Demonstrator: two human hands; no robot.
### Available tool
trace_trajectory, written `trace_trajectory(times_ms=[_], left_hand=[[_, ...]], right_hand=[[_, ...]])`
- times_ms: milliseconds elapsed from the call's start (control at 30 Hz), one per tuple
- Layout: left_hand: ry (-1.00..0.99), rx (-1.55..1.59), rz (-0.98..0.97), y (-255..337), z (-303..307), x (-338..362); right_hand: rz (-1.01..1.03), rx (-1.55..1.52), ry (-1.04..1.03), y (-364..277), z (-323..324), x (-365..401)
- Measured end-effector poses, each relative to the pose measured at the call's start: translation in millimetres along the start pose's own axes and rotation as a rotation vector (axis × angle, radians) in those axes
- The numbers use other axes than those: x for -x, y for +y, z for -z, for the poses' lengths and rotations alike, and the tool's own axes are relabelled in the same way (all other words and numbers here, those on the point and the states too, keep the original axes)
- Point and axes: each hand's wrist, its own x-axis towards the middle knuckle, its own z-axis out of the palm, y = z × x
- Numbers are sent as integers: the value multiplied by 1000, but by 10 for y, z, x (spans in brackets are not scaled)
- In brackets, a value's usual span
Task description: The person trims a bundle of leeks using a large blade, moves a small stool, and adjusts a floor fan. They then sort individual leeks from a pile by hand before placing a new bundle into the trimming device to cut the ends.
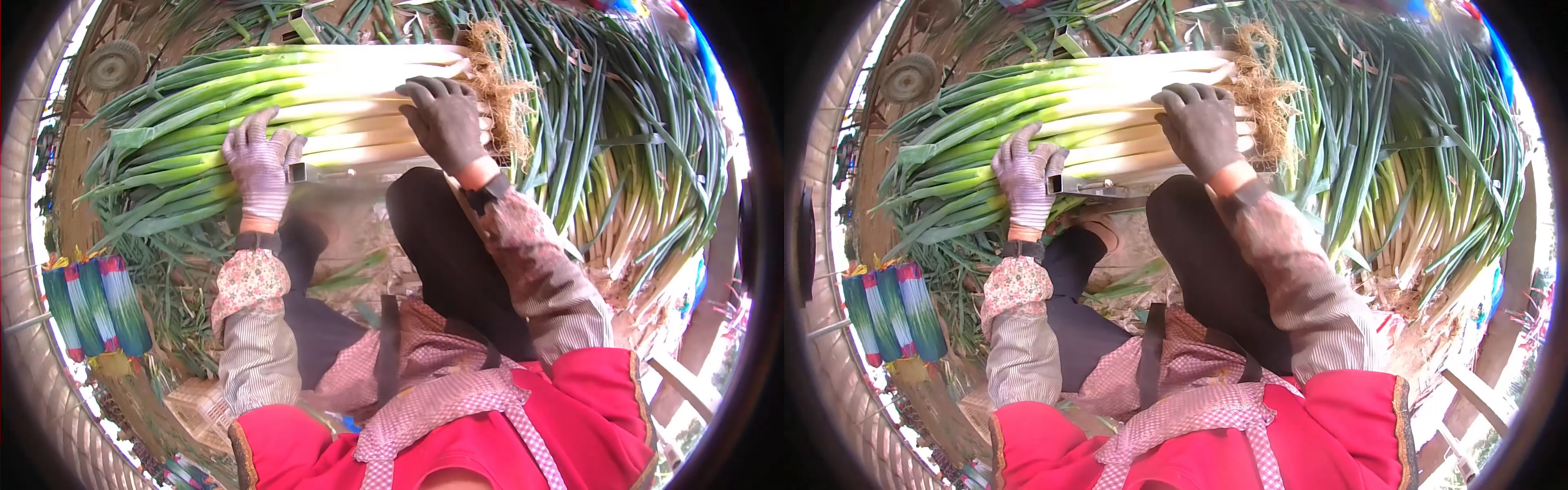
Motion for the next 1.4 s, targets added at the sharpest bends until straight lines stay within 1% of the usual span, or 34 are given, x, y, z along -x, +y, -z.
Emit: trace_trajectory(times_ms=[67, 133, 167, 200, 267, 300, 333, 400, 433, 500, 600, 700, 800, 833, 867, 933, 967, 1000, 1067, 1133, 1200, 1267, 1367, 1400], left_hand=[[-7, -13, -40, -29, 26, -73], [-49, -40, 5, -101, -41, -157], [-73, -50, 27, -129, -79, -191], [-108, -36, 34, -131, -100, -222], [-180, -9, 48, -119, -112, -275], [-156, -3, 26, -148, -156, -264], [-153, -5, 45, -156, -161, -253], [-146, 0, 69, -121, -156, -242], [-108, -7, 47, -129, -195, -215], [-126, 15, 46, -165, -245, -174], [-128, 78, 24, -176, -211, -190], [-149, 141, 60, -125, -100, -216], [-188, 218, 94, -136, -52, -177], [-133, 148, 52, -118, -105, -179], [-105, 120, 45, -102, -137, -177], [-52, 71, 88, -48, -172, -164], [-42, 90, 79, -2, -114, -135], [-53, 108, 89, -4, -106, -97], [-27, 49, 101, -43, -209, -93], [-22, 61, 126, -57, -283, -140], [-63, 60, 175, -68, -287, -113], [-98, 66, 214, -60, -230, -127], [-66, 110, 278, -53, -249, -149], [-54, 92, 262, -53, -257, -160]], right_hand=[[-47, -23, -13, 80, -156, -16], [-73, -46, -67, 168, -165, -28], [-77, -139, -66, 257, -184, -36], [-98, -158, -119, 308, -181, -69], [-109, 28, -89, 119, -32, -126], [-72, 105, -83, -9, 99, -175], [-34, 181, -79, -122, 181, -187], [-21, 97, -226, -163, 42, -74], [-19, 76, -211, -163, 20, -42], [-13, 36, -212, -177, 73, -20], [43, 63, -45, -210, 26, 71], [-144, 57, -389, -163, 156, 7], [-49, -176, -287, 25, 134, 258], [-21, -191, -209, 64, 57, 270], [-41, -192, -172, 100, -15, 290], [-66, -213, -167, 88, -35, 285], [-59, -234, -182, 89, -6, 311], [-48, -235, -155, 65, 46, 336], [-50, -167, -241, 77, 62, 263], [-43, -42, -108, 31, 117, 78], [-9, 35, 9, -22, 112, -71], [-73, 47, -137, 65, -64, -149], [-140, 9, -377, 50, 54, -179], [-111, -24, -300, 88, 23, -113]])
